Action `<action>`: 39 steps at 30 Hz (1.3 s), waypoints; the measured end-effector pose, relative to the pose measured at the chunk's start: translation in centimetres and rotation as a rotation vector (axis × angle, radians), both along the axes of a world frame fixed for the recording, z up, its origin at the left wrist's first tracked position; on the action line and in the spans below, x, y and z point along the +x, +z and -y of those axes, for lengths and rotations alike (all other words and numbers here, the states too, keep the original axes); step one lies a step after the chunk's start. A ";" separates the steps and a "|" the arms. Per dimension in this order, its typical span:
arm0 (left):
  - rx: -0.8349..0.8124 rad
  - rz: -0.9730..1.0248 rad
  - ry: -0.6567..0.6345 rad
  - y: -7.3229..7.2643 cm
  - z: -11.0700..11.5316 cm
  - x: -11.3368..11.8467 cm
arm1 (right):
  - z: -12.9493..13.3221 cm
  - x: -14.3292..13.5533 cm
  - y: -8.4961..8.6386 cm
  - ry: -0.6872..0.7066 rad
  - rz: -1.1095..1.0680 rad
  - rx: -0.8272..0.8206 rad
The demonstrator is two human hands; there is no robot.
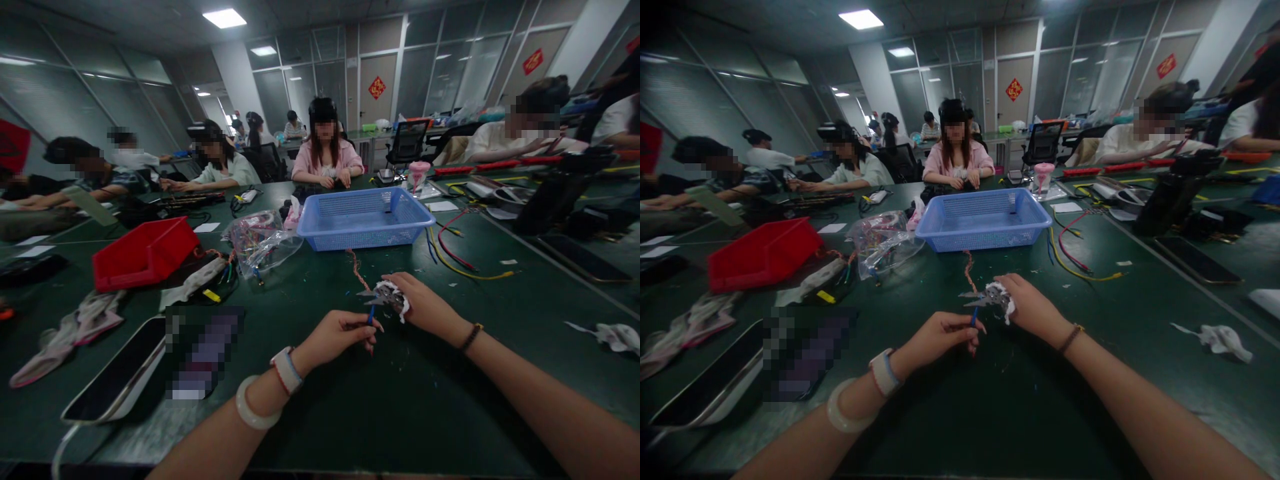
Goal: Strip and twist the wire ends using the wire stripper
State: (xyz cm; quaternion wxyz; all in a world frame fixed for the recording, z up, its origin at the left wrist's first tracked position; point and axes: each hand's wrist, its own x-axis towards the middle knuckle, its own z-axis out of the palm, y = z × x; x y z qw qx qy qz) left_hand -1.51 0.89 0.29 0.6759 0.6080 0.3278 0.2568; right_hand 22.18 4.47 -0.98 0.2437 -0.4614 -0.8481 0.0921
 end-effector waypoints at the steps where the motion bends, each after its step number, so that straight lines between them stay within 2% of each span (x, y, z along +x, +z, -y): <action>1: -0.003 0.002 0.002 0.0 0.0 0.0 | -0.1 0.1 -0.1 0.012 -0.017 0.008; 6: 0.010 -0.020 0.006 0.2 0.2 0.0 | -0.3 0.1 -0.2 0.031 -0.070 0.015; 17: 0.062 -0.036 0.026 0.4 0.4 0.1 | 0.2 -0.2 -0.1 -0.042 -0.034 -0.033; 23: 0.072 -0.024 0.034 0.2 0.4 0.1 | 0.2 -0.3 -0.4 -0.034 -0.027 -0.019; 29: 0.125 -0.053 0.052 0.1 0.4 0.0 | 0.6 -0.4 -0.1 -0.098 -0.003 0.053; 35: 0.203 -0.137 0.086 0.3 0.5 0.1 | 1.2 -0.9 0.1 -0.103 0.073 0.129; 39: 0.202 -0.147 0.123 0.4 0.6 0.2 | 1.5 -1.5 0.2 -0.147 0.151 0.209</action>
